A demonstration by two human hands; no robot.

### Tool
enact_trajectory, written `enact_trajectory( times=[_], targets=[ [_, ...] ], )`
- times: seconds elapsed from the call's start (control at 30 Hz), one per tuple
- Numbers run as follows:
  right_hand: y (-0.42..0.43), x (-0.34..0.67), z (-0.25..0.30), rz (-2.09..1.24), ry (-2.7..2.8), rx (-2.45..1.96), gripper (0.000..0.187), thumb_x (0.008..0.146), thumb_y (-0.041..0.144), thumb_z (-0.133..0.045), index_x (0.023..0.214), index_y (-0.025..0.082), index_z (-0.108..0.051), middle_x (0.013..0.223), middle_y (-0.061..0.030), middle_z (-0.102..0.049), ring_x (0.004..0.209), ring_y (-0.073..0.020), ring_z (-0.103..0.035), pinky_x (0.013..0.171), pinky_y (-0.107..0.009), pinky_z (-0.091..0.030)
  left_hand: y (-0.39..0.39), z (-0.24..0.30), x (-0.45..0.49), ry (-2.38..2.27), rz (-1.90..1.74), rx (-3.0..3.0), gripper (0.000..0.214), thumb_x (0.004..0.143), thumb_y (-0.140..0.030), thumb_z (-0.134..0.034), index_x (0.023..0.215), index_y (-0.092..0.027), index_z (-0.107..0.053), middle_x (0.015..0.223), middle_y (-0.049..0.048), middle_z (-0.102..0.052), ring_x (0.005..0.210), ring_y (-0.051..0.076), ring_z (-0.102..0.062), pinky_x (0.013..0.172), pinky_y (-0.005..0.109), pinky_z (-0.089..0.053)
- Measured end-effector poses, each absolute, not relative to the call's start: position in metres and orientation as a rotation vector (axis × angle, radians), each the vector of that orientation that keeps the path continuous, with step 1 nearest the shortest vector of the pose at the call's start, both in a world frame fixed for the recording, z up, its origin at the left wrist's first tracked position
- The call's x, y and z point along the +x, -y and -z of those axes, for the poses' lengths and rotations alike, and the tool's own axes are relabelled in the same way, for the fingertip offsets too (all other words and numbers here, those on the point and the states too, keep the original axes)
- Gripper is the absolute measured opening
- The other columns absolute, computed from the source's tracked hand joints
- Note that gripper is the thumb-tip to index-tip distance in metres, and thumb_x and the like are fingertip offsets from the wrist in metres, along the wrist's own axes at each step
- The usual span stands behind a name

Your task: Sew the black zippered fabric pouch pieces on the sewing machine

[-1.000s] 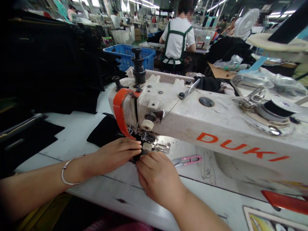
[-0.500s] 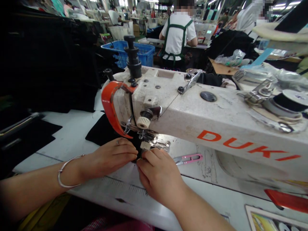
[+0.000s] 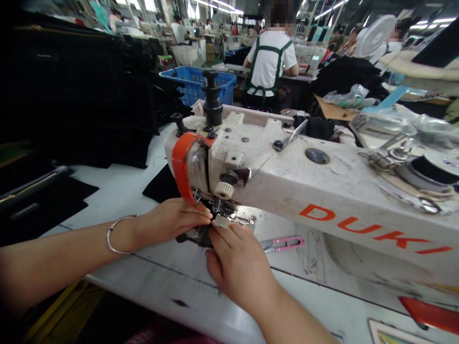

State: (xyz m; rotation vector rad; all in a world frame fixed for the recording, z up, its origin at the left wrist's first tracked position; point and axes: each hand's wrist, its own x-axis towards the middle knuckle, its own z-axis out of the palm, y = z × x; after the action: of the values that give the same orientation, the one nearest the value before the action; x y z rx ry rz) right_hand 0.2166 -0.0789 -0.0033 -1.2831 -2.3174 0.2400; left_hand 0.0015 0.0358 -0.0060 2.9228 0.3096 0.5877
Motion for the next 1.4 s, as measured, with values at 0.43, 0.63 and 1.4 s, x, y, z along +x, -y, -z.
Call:
enact_trajectory(
  times=[0.43, 0.63, 1.4],
  targets=[
    [0.076, 0.216, 0.005, -0.267, 2.337, -1.344, 0.039, 0.09, 0.022, -0.054, 0.128, 0.014, -0.058, 0.135, -0.0089, -0.057, 0.114, -0.0289, -0.053, 0.1, -0.048, -0.044, -0.067, 0.008, 0.015, -0.485, -0.673, 2.796, 0.027, 0.1, -0.024, -0.047, 0.098, -0.021, -0.074, 0.107, 0.0049, -0.073, 0.103, 0.019, -0.066, 0.091, 0.031, -0.052],
    [0.075, 0.217, 0.006, -0.284, 2.345, -1.347, 0.039, 0.091, 0.024, -0.053, 0.129, 0.014, -0.058, 0.134, -0.0083, -0.058, 0.112, -0.0287, -0.053, 0.097, -0.048, -0.045, -0.069, 0.014, 0.013, -0.53, -0.627, 2.808, 0.024, 0.099, -0.028, -0.05, 0.105, -0.023, -0.073, 0.114, 0.0047, -0.071, 0.103, 0.02, -0.066, 0.09, 0.033, -0.053],
    [0.074, 0.218, 0.003, -0.296, 2.326, -1.311, 0.036, 0.091, 0.022, -0.055, 0.126, 0.014, -0.059, 0.132, -0.0099, -0.059, 0.11, -0.0275, -0.054, 0.095, -0.047, -0.046, -0.017, -0.034, 0.017, -0.644, -0.318, 2.663, 0.049, 0.075, 0.004, -0.051, 0.118, -0.017, -0.059, 0.12, 0.0094, -0.063, 0.116, 0.023, -0.058, 0.104, 0.039, -0.047]
  ],
)
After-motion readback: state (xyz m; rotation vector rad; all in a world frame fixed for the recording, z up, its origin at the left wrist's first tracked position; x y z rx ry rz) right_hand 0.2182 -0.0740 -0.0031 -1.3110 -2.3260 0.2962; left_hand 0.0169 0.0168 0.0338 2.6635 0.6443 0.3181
